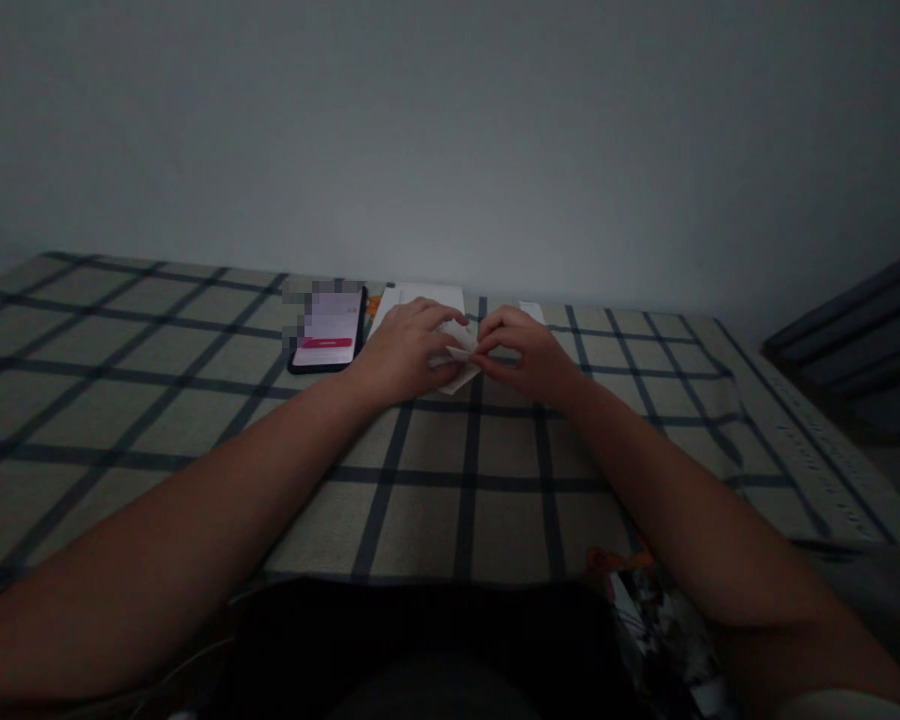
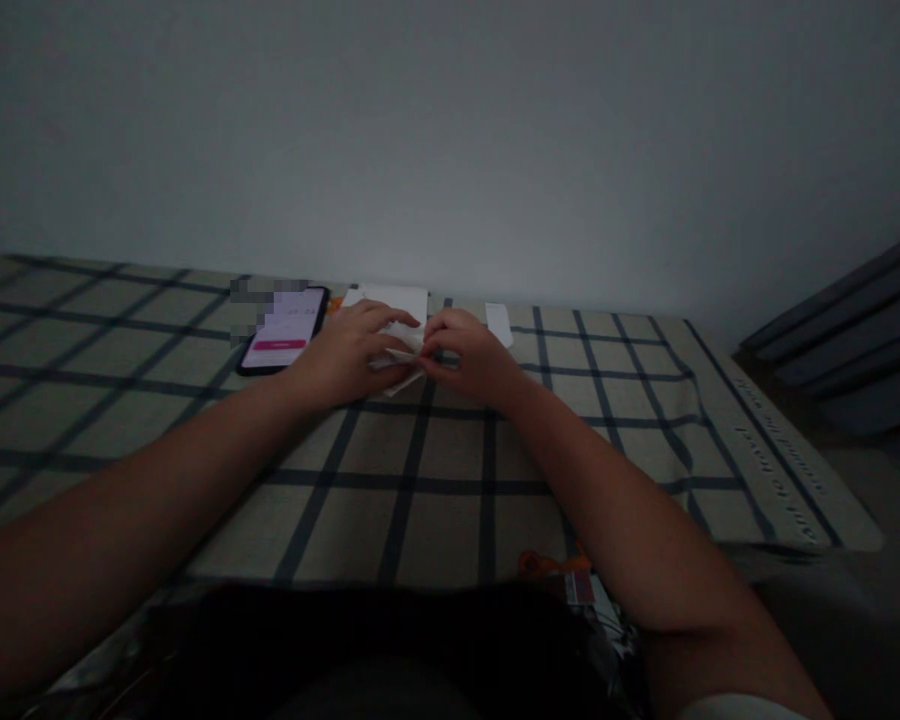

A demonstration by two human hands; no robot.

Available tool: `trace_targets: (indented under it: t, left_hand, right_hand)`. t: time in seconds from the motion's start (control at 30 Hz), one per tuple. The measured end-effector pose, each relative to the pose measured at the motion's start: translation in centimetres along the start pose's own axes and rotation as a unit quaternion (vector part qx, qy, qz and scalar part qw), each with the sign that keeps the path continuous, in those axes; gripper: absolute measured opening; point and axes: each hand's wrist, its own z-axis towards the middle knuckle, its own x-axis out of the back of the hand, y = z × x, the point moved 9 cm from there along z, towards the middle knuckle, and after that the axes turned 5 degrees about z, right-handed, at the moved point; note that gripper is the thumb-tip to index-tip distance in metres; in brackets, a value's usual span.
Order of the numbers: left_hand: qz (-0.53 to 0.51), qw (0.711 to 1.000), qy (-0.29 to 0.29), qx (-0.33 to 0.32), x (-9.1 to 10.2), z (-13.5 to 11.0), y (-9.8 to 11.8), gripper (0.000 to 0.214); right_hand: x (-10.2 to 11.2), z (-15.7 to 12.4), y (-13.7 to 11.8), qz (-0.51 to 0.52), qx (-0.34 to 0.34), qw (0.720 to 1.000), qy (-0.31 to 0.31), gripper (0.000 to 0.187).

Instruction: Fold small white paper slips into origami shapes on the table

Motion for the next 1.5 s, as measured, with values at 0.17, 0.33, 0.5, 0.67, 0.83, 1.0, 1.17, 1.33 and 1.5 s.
trace_targets:
  t: [0.17,0.33,0.5,0.67,0.83,1.0,1.17,1.33,1.5]
  left_hand:
    - [-0.049,0.996,-0.008,0.075,-0.3,-0.3,-1.2,0.029]
    - [-0.11,0.983,0.01,0.148,0.2,-0.9,-2.0,0.065]
    - [-0.103,0.988,0.003,0.116,-0.2,-0.6,-1.8,0.036]
    - [-0.142,0.983,0.018,0.114,-0.4,-0.6,-1.7,0.036]
    - [-0.208,0.967,0.053,0.138,0.6,-0.6,-1.9,0.04]
    - [-0.244,0.957,0.067,0.144,0.9,-0.6,-2.1,0.04]
    - [-0.275,0.948,0.052,0.153,0.6,-0.6,-2.2,0.053]
    - [-0.299,0.944,0.04,0.133,0.5,-0.6,-2.1,0.051]
    - [-0.286,0.944,0.066,0.151,0.5,-0.6,-2.6,0.035]
  right_hand:
    - [0.4,0.1,0.5,0.009,-0.02,1.0,-0.003,0.01]
    - [0.4,-0.2,1.8,0.033,-0.08,0.996,0.0,0.013]
    - [-0.4,-0.8,3.1,0.093,-0.13,0.987,-0.001,0.018]
    - [-0.6,-0.7,3.0,0.077,-0.144,0.986,-0.017,0.017]
    - [0.4,-0.4,2.7,0.061,-0.132,0.989,0.015,0.019]
    - [0.7,-0.8,3.9,0.085,-0.175,0.98,0.038,0.024]
    - [1.0,-1.0,4.6,0.105,-0.209,0.97,0.058,0.029]
    - [1.2,-1.1,4.9,0.128,-0.232,0.962,0.066,0.026]
    - [1.0,-1.1,5.0,0.157,-0.24,0.956,0.063,0.025]
